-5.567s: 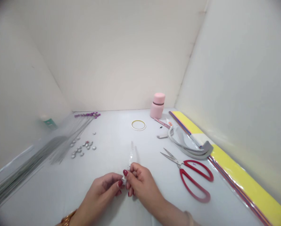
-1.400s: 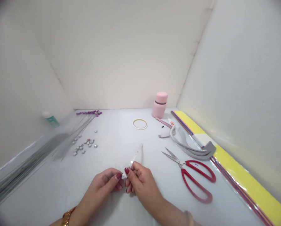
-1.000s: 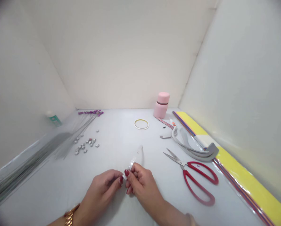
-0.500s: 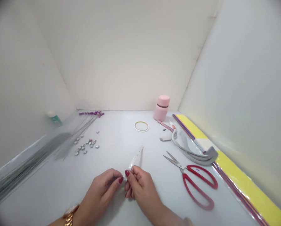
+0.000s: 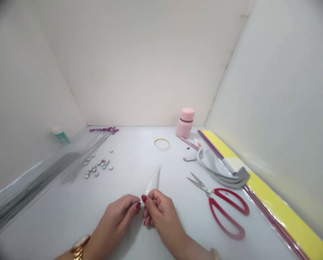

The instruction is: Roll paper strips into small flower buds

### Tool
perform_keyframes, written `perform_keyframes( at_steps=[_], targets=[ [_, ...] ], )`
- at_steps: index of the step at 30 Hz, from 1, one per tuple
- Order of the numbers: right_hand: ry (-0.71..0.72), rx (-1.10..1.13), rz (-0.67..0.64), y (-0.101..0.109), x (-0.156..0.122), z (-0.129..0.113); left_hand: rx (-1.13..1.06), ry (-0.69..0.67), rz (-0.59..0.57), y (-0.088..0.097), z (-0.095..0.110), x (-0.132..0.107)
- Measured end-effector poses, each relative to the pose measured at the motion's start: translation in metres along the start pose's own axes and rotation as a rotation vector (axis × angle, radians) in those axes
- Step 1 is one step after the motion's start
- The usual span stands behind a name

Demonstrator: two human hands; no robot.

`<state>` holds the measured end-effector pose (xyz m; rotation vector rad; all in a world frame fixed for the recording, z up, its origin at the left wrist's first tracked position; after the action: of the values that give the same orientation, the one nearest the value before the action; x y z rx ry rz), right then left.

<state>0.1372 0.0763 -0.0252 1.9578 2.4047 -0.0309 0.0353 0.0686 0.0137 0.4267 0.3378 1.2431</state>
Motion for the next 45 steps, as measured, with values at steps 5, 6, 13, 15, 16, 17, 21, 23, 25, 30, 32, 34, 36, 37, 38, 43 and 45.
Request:
perform_keyframes(
  at_steps=[5,6,13,15,16,17,21,23,25,30,32,34,36,37,38,43,45],
  targets=[
    [0.041,-0.029,0.003,-0.001,0.001,0.0,-0.039,-0.022,-0.031,-0.002,0.001,0.0],
    [0.048,-0.039,0.003,-0.001,0.001,0.0,-0.042,-0.026,-0.032,-0.002,0.001,0.0],
    [0.043,-0.082,0.017,0.003,0.001,0.003,-0.106,0.004,-0.066,-0.002,0.002,0.001],
    [0.047,-0.091,-0.001,0.003,0.001,0.0,-0.106,0.02,-0.059,-0.002,0.001,0.001],
    [0.05,-0.087,-0.02,0.001,0.001,-0.002,-0.1,0.031,-0.044,-0.001,0.0,0.002],
    [0.05,-0.076,-0.044,-0.001,0.0,-0.003,-0.093,0.042,-0.029,0.0,-0.001,0.002],
    [0.032,-0.016,-0.103,-0.007,-0.002,-0.006,-0.077,0.069,0.006,0.001,-0.007,0.003],
    [0.025,0.007,-0.097,-0.007,-0.002,-0.005,-0.106,0.076,-0.001,0.0,-0.009,0.004],
    [0.022,0.027,-0.093,-0.006,-0.001,-0.004,-0.156,0.098,0.008,0.002,-0.013,0.005],
    [0.015,0.049,-0.086,-0.004,0.0,-0.002,-0.145,0.114,0.106,0.012,-0.016,0.004],
    [0.016,0.042,-0.08,-0.003,0.0,-0.003,-0.1,0.087,0.095,0.01,-0.013,0.003],
    [0.025,0.022,-0.079,-0.003,0.0,-0.004,-0.049,0.077,0.081,0.008,-0.01,0.002],
    [0.042,-0.002,-0.081,-0.003,0.0,-0.006,0.007,0.072,0.076,0.007,-0.009,0.002],
    [0.052,-0.014,-0.079,-0.003,-0.001,-0.006,0.044,0.062,0.077,0.007,-0.007,0.001],
    [0.061,-0.025,-0.077,-0.003,-0.001,-0.007,0.095,0.042,0.081,0.008,-0.005,0.002],
    [0.052,-0.027,-0.065,-0.002,-0.001,-0.005,0.51,-0.161,0.111,0.003,0.005,0.001],
    [0.036,0.005,-0.067,-0.003,-0.001,-0.004,0.63,-0.262,0.122,-0.001,0.008,-0.001]
  ],
)
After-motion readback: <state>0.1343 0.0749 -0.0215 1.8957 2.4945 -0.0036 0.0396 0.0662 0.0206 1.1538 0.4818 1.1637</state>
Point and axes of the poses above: each hand's wrist, its own x-axis towards the middle knuckle, its own y-axis out of the back of the hand, z = x × y, the point moved 8 cm from there along x, towards the middle knuckle, and after that the axes turned 9 degrees about y, right-handed, at the moved point
